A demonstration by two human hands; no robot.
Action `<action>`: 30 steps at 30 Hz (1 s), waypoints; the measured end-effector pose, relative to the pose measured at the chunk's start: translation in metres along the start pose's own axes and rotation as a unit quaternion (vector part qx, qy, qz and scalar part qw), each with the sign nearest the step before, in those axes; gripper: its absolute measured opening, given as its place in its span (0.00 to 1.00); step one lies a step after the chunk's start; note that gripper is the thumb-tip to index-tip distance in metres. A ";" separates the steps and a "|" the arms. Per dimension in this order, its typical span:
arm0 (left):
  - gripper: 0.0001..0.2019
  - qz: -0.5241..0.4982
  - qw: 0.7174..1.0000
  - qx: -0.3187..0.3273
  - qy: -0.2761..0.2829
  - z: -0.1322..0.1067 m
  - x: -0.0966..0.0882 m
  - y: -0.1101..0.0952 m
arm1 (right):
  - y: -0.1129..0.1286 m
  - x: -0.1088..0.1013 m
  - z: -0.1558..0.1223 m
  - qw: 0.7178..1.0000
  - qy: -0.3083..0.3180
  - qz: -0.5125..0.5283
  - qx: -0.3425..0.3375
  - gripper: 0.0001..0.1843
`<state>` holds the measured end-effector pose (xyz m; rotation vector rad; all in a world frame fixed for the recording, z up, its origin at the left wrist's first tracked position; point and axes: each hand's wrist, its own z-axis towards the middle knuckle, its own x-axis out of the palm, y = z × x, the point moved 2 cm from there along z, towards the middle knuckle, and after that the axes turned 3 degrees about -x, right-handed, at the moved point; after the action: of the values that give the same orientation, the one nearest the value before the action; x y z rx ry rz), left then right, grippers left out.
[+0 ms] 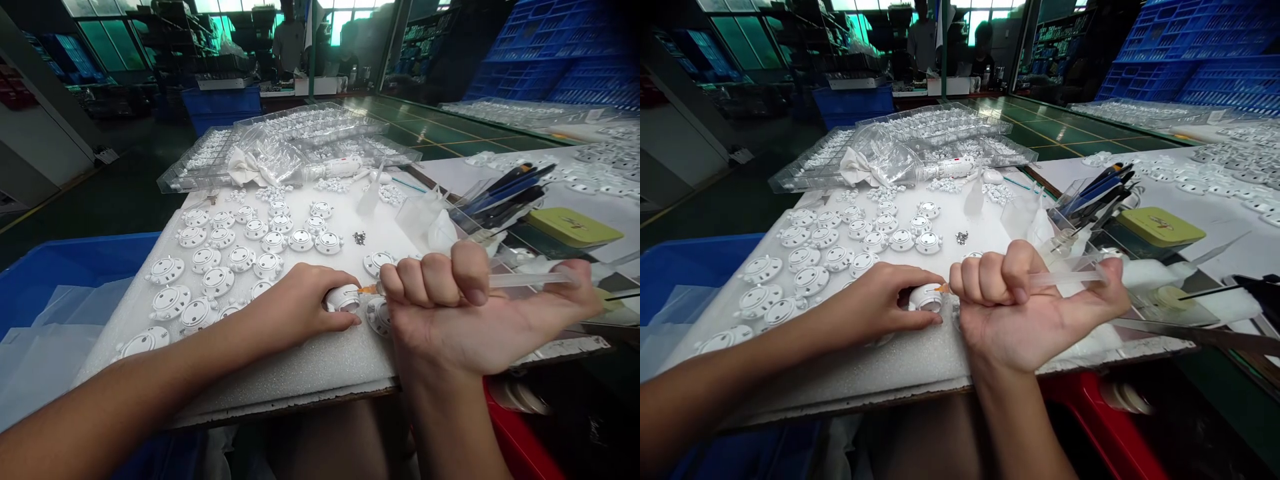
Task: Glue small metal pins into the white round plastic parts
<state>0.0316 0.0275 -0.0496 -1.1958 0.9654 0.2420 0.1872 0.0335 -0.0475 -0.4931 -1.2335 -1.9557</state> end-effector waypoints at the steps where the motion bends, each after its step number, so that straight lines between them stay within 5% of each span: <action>1: 0.13 -0.002 1.000 -0.003 0.000 0.000 0.000 0.000 | 0.000 0.000 0.000 1.000 -0.005 0.000 0.000 0.32; 21: 0.08 -0.024 0.999 -0.028 0.010 0.001 0.001 0.000 | -0.001 0.017 -0.014 0.992 0.021 -0.113 -0.043 0.33; 23: 0.06 -0.023 0.999 -0.025 0.006 0.001 0.001 0.000 | 0.003 0.026 -0.023 0.970 0.057 -0.220 -0.084 0.30; 27: 0.10 -0.021 1.000 -0.012 0.006 0.000 0.002 0.001 | 0.023 0.045 -0.043 0.854 0.132 -0.485 -0.133 0.04; 30: 0.16 -0.004 1.000 -0.017 0.005 0.000 0.002 0.002 | 0.039 0.046 -0.049 0.869 0.020 -0.457 -0.186 0.03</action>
<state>0.0312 0.0275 -0.0526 -1.2326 0.9677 0.2474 0.1911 -0.0378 -0.0168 -0.0078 -1.1586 -3.0212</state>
